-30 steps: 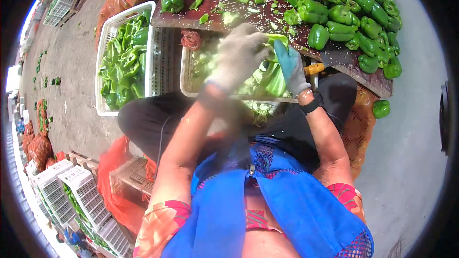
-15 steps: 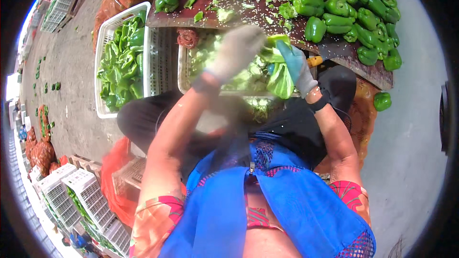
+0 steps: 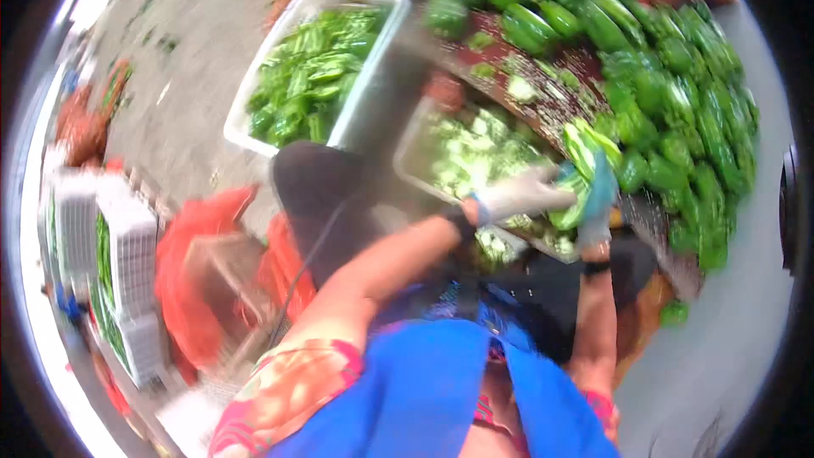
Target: Processing green bell peppers by removing stems and chopping them with a cleaver.
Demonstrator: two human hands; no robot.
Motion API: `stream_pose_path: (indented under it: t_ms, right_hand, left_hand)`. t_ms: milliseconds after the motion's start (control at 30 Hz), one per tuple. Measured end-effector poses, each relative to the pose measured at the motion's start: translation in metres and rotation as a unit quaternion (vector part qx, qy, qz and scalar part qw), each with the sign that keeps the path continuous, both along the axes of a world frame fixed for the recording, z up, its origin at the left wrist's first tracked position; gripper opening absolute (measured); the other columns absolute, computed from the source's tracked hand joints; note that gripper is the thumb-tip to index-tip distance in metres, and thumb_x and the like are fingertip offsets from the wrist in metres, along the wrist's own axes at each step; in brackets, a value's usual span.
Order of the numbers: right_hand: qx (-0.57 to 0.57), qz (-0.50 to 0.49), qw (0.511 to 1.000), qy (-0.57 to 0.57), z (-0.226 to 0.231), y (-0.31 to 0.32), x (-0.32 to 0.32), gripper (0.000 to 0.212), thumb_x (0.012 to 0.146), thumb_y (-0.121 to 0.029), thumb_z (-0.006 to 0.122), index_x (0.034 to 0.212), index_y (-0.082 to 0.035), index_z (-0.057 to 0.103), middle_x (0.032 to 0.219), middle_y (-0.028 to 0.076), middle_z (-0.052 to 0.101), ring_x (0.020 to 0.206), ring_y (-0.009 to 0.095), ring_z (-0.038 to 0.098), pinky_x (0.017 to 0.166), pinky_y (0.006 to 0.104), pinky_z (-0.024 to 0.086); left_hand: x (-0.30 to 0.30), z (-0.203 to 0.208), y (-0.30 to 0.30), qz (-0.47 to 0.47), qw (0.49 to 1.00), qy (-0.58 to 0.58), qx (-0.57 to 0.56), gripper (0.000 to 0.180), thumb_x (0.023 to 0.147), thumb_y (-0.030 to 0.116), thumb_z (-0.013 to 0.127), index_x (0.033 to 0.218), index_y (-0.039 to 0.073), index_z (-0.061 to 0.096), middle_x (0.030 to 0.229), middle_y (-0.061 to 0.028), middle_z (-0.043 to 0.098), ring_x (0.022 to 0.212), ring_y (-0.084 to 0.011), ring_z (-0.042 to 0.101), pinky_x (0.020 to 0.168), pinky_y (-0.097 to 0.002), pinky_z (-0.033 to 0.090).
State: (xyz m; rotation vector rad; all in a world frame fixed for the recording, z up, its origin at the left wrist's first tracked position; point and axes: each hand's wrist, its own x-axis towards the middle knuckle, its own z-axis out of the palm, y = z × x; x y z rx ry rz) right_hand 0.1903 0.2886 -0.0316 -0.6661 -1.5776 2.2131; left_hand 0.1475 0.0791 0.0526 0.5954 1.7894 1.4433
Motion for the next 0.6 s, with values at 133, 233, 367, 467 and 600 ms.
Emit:
stream_pose_path:
  t_ms: [133, 233, 367, 467, 600]
  right_hand:
    - [0.033, 0.011, 0.999, -0.025, 0.042, -0.018, 0.003, 0.042, 0.104, -0.036, 0.051, 0.128, -0.002, 0.056, 0.116, 0.010, 0.065, 0.096, 0.020, 0.067, 0.080, 0.0321, 0.056]
    - [0.193, -0.050, 0.978, -0.054, 0.049, -0.028, 0.003, 0.046, 0.101, -0.026, 0.052, 0.138, 0.001, 0.051, 0.124, 0.014, 0.060, 0.116, 0.026, 0.058, 0.089, 0.0391, 0.053]
    - [0.695, 0.056, 0.713, 0.070, 0.001, -0.019, -0.009, 0.047, 0.100, -0.013, 0.046, 0.145, -0.001, 0.043, 0.129, 0.024, 0.054, 0.123, 0.031, 0.055, 0.103, 0.0406, 0.048]
    - [0.709, 0.029, 0.698, 0.099, -0.029, -0.003, -0.022, 0.061, 0.087, -0.008, 0.060, 0.144, 0.006, 0.042, 0.127, 0.028, 0.058, 0.117, 0.045, 0.054, 0.101, 0.0452, 0.043]
    - [0.670, 0.035, 0.741, 0.037, 0.011, -0.056, -0.015, 0.046, 0.099, -0.018, 0.052, 0.140, 0.003, 0.047, 0.123, 0.022, 0.063, 0.115, 0.033, 0.060, 0.097, 0.0413, 0.048]
  left_hand:
    - [0.003, -0.037, 0.008, 0.033, 0.997, 0.063, 0.034, 0.048, 0.096, 0.037, 0.050, 0.120, -0.003, 0.061, 0.108, -0.0246, 0.068, 0.101, -0.0327, 0.067, 0.091, -0.0393, 0.050]
    - [-0.002, -0.058, 0.005, 0.119, 0.989, 0.091, -0.016, 0.053, 0.100, 0.043, 0.045, 0.120, -0.004, 0.059, 0.115, -0.0265, 0.065, 0.104, -0.0374, 0.064, 0.093, -0.0417, 0.049]
    - [-0.016, -0.076, -0.004, 0.066, 0.933, 0.352, -0.048, 0.029, 0.100, 0.025, 0.046, 0.103, 0.000, 0.061, 0.096, -0.0237, 0.065, 0.093, -0.0389, 0.064, 0.080, -0.0474, 0.050]
    - [-0.016, -0.062, -0.015, 0.102, 0.935, 0.338, 0.029, 0.041, 0.102, 0.033, 0.042, 0.098, -0.001, 0.064, 0.090, -0.0249, 0.066, 0.086, -0.0356, 0.066, 0.073, -0.0467, 0.050]
    - [-0.017, -0.076, -0.026, 0.082, 0.981, 0.174, 0.033, 0.047, 0.099, 0.038, 0.044, 0.093, -0.004, 0.064, 0.084, -0.0238, 0.067, 0.071, -0.0299, 0.066, 0.071, -0.0435, 0.051]
